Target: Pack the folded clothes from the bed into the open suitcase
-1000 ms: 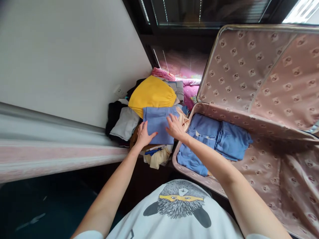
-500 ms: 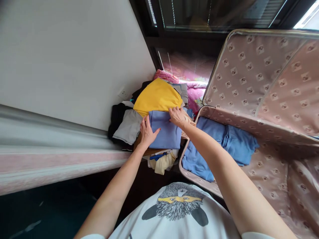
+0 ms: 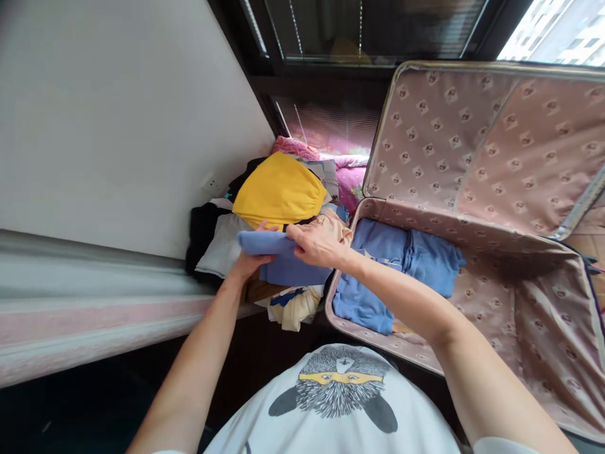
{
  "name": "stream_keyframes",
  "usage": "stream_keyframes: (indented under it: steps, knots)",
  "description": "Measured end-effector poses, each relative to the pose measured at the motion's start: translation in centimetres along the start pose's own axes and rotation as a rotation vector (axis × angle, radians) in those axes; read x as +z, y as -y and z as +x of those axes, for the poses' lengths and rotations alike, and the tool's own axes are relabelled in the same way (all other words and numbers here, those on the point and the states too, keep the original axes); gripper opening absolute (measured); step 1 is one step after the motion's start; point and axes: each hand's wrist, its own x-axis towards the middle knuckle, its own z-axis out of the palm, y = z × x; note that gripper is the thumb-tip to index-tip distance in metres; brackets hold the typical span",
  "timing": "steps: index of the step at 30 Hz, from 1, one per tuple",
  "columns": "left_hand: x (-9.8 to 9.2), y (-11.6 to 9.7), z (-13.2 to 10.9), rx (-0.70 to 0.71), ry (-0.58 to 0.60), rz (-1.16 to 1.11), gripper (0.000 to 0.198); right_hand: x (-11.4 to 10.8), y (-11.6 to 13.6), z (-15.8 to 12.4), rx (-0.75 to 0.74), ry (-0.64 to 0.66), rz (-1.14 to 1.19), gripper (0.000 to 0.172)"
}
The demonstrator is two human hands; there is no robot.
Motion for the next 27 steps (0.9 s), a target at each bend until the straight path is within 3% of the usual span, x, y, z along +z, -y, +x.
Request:
stream_keyframes:
  steps: [2, 5, 9, 12, 14, 17, 21, 23, 27]
  knots:
    - [0.6, -0.1, -1.0, -0.128, 0.038, -0.023, 0.100, -2.4, 0.3, -1.6, 0.060, -0.084, 0.117, 0.023]
    - [4.1, -1.2, -2.1, -0.243, 0.085, -0.075, 0.085, -6.0, -0.7, -5.0, 0.130, -0.188, 0.243, 0.025]
    - [12.1, -5.1, -3.0, -0.188, 0.275, -0.219, 0.079, -9.6, -4.0, -12.1, 0.289, -0.284, 0.290, 0.022]
    - [19.0, -7.6, -3.3, -0.178, 0.438, -0.321, 0.077, -10.4, -7.3, -18.9, 0.482, -0.284, 0.315, 0.021]
    - [23.8, -8.0, -3.4, -0.259, 0.560, -0.404, 0.076, -9.7, -9.9, -23.4, 0.616, -0.245, 0.323, 0.021]
    - [30.8, -6.6, -3.6, -0.550, 0.741, -0.477, 0.073, -6.6, -13.5, -29.7, 0.822, -0.147, 0.278, 0.019]
    - [38.4, -2.5, -4.8, -0.875, 0.747, -0.198, 0.077, -0.2, -15.7, -36.5, 1.083, 0.157, 0.165, 0.036]
    - [40.8, -0.5, -5.7, -0.865, 0.691, 0.083, 0.086, 2.8, -15.3, -39.0, 1.152, 0.244, 0.154, 0.055]
    - [43.6, 1.8, -7.3, -0.606, 0.600, 0.417, 0.094, 6.1, -13.8, -42.5, 1.147, 0.242, 0.075, 0.074]
